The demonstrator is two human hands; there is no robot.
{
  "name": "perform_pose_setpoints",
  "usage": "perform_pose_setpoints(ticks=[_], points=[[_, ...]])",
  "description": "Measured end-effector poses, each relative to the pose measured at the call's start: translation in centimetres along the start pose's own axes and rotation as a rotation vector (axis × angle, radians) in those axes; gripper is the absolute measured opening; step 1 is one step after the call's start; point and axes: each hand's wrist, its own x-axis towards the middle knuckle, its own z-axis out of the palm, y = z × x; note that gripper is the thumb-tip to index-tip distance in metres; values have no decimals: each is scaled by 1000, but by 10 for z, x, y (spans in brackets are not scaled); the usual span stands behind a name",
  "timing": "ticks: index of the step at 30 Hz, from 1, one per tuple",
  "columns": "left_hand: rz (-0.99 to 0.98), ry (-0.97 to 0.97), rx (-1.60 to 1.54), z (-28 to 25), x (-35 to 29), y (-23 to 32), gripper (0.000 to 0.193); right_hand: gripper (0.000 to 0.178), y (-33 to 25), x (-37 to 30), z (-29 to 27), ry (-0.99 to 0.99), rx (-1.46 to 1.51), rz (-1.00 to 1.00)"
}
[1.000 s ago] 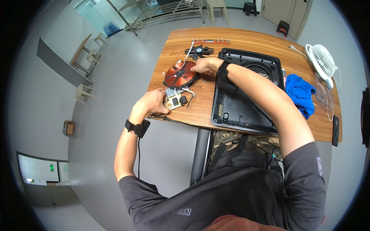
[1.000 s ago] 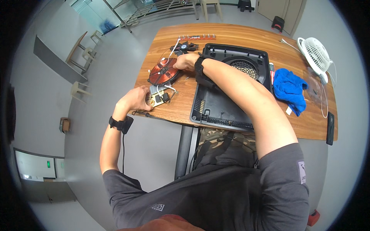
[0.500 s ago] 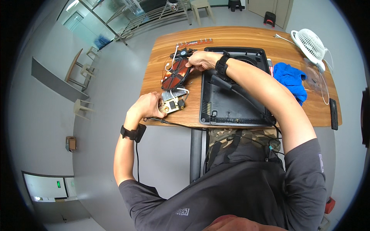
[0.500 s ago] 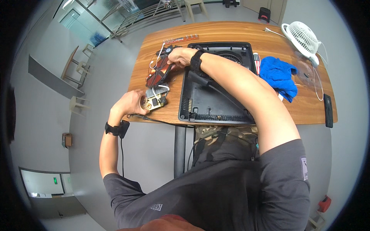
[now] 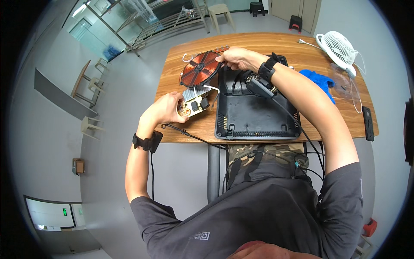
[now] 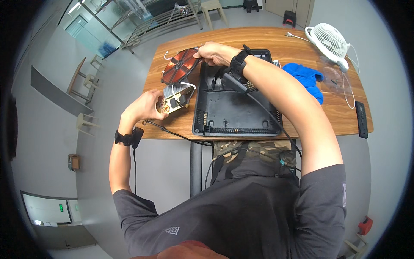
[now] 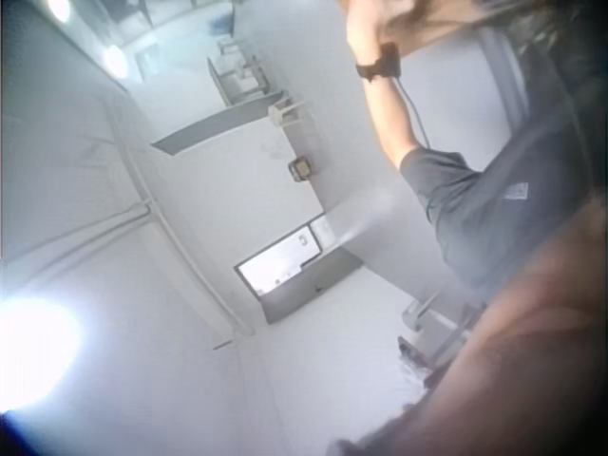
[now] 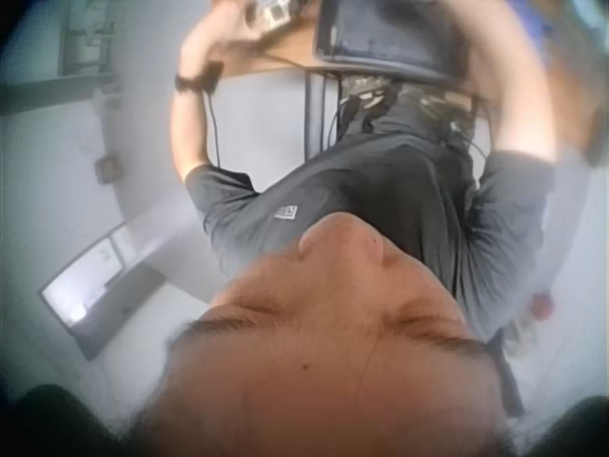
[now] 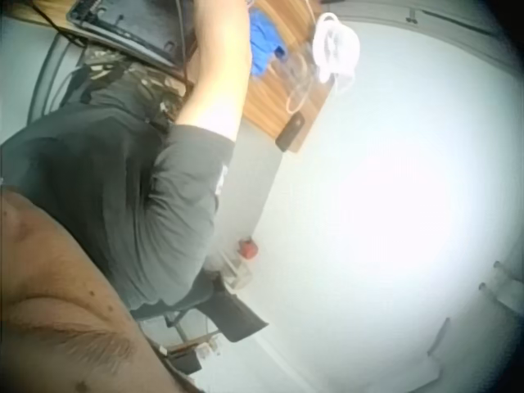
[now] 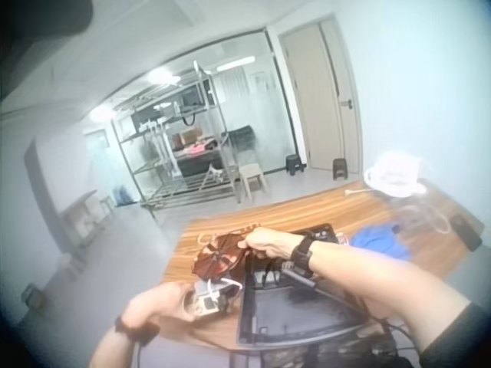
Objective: The person disassembles a black electronic device using a screwdriver, cleans the interior with a blue cloth, and reassembles the unit by placing the fan and circuit board back into the casing and securing screws.
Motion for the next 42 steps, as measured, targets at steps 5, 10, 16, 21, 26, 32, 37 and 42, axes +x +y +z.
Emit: perform_pose_setpoints(ticks=[5,10,16,21,26,32,37,42], points=[[3,-36,2,-9,12,15,51,22,0,-13,-25,22,28,-24],[64,-22,-27,-7,22,24,52,19,0,-26,-44,47,-8,-6],[127,20,-38,-11,27,32,52,19,-14,-53,-50,44,12,-43],[137,30,-48,-21,36,39,54,22,-18,-63,-66,70,68,-77],[209,45,-60,-25,53,48,53,20,-17,-75,-90,108,75,-78],[285,35,-88,-10,84,69,55,21,4,-89,-132,124,134,-46],[285,-66,-69,6,99,87,53,21,29,-101,-153,127,149,1],[313,-144,-84,8,101,100,55,21,40,-115,-163,91,182,-8]])
